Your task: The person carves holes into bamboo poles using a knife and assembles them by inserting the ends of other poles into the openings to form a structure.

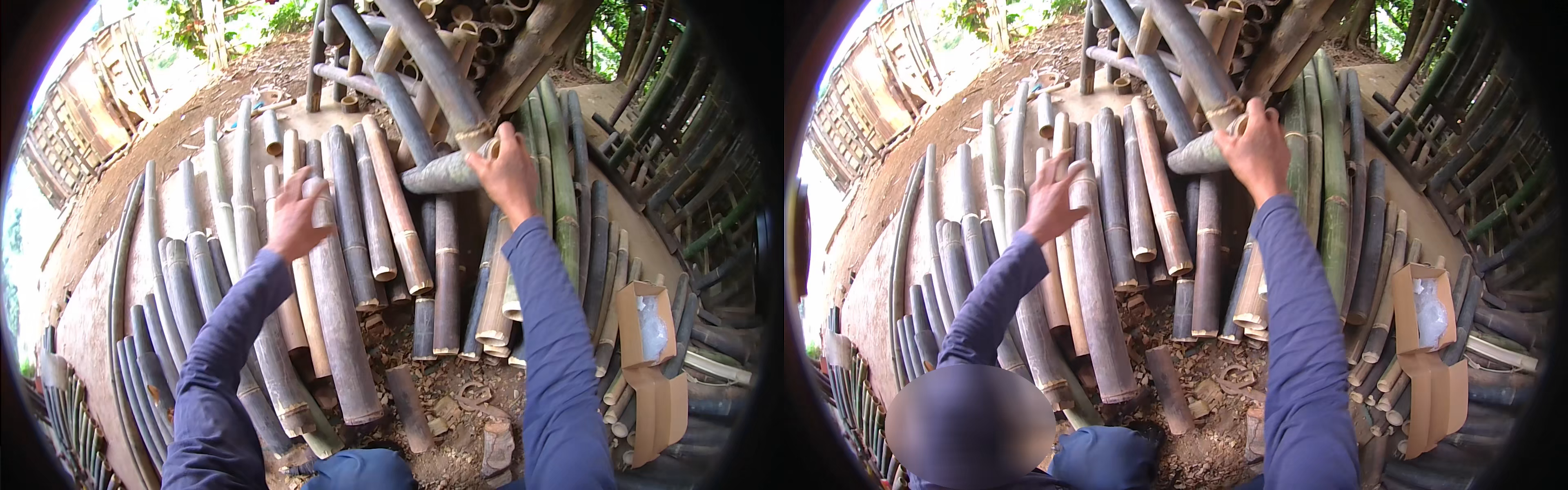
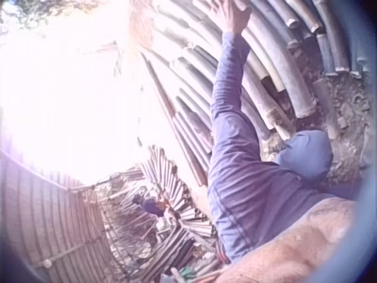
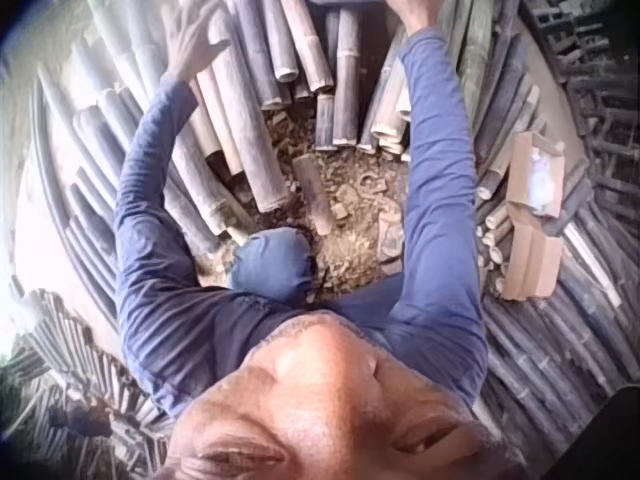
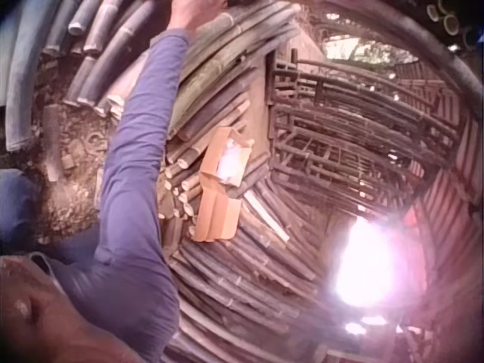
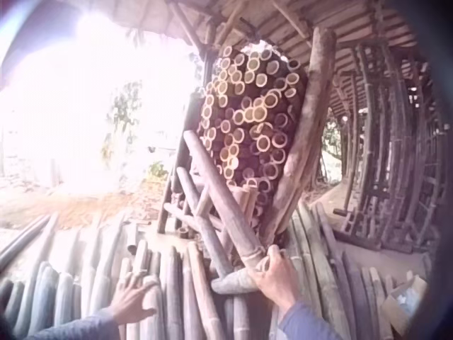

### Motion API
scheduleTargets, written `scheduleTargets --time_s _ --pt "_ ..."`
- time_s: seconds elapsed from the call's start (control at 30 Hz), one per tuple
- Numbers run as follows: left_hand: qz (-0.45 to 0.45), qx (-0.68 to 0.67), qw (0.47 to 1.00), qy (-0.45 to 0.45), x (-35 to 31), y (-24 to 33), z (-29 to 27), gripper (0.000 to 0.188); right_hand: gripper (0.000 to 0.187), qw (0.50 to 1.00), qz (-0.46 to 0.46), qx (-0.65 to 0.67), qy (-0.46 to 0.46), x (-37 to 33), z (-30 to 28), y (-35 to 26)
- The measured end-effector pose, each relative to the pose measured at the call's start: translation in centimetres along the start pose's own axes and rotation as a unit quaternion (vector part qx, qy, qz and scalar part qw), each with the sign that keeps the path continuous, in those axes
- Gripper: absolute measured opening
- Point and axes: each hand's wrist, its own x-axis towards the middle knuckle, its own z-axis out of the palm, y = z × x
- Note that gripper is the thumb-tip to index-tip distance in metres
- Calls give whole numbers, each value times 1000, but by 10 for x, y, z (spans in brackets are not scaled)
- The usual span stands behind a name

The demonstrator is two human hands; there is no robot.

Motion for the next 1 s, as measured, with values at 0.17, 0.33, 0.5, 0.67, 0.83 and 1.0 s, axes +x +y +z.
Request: scheduleTargets --time_s 0.17,0.33,0.5,0.67,0.83,1.0 --pt "-366 136 917 -79 -98 -153 4 89 47 996 -46 47 52 36 21 0" --pt "-450 2 891 -69 -148 -230 59 82 36 980 -127 75 133 78 47 6" --pt "-493 -67 867 -33 -159 -247 90 77 39 979 -155 73 113 116 72 6" --pt "-472 -135 871 39 -127 -177 85 107 33 977 -164 110 85 140 60 50" --pt "-469 -118 875 22 -129 -183 74 106 31 971 -155 158 87 149 68 55" --pt "-466 -112 877 27 -128 -183 77 101 46 973 -162 161 33 162 69 70"
